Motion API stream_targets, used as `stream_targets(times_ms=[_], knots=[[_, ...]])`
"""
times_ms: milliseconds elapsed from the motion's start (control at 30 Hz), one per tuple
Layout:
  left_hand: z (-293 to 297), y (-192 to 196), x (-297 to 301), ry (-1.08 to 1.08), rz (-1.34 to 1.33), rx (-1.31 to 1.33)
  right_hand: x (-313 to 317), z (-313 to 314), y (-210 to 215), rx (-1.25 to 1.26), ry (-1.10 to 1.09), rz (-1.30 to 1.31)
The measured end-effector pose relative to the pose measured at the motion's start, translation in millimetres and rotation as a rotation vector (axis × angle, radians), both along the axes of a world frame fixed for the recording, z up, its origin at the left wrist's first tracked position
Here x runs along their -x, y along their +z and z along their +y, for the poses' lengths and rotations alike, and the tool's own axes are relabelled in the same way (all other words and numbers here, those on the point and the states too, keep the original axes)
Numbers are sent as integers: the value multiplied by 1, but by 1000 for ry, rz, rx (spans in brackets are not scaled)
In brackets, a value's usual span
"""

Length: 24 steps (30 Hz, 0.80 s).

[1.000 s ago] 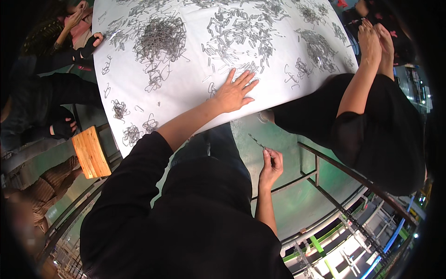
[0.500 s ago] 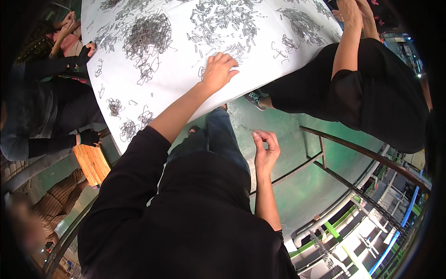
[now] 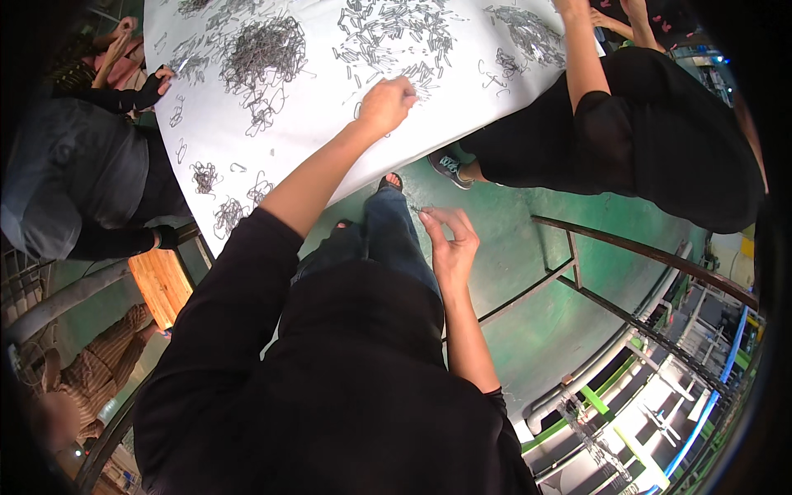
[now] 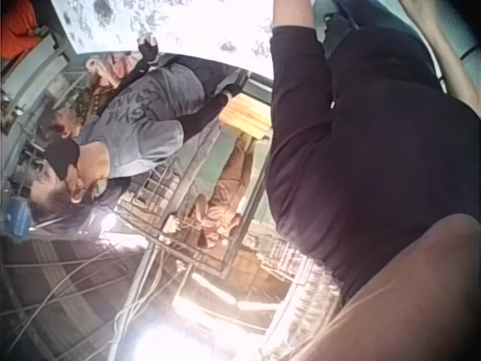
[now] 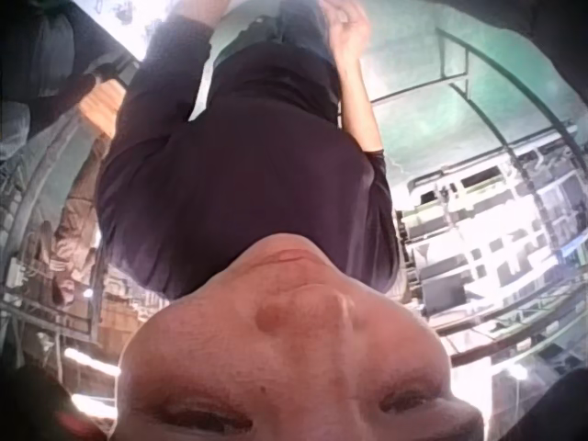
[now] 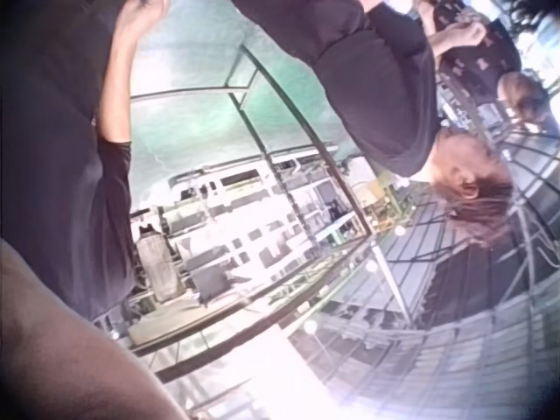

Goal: The person picks up small metal clips from a large white sheet on a table and places them into a nearby container. The task is performed by hand with repetitive pick-and-place motions.

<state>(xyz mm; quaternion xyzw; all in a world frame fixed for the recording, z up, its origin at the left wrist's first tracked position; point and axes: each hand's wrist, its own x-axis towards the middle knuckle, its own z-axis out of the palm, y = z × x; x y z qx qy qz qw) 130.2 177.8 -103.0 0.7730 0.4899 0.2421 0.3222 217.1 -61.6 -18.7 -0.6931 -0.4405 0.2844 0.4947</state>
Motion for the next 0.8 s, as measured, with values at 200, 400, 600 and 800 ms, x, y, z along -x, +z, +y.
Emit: stream_targets(times_ms=[200, 400, 600, 800], knots=[[-67, 38, 67, 98, -549, 700, 15, 3, 8, 67, 89, -48], [-131, 92, 97, 108, -717, 881, 35, 7, 16, -2, 199, -133], [-155, 112, 116, 185, -676, 750, 54, 10, 21, -57, 273, -201], [-170, 115, 127, 170, -707, 625, 66, 14, 22, -82, 277, -228]])
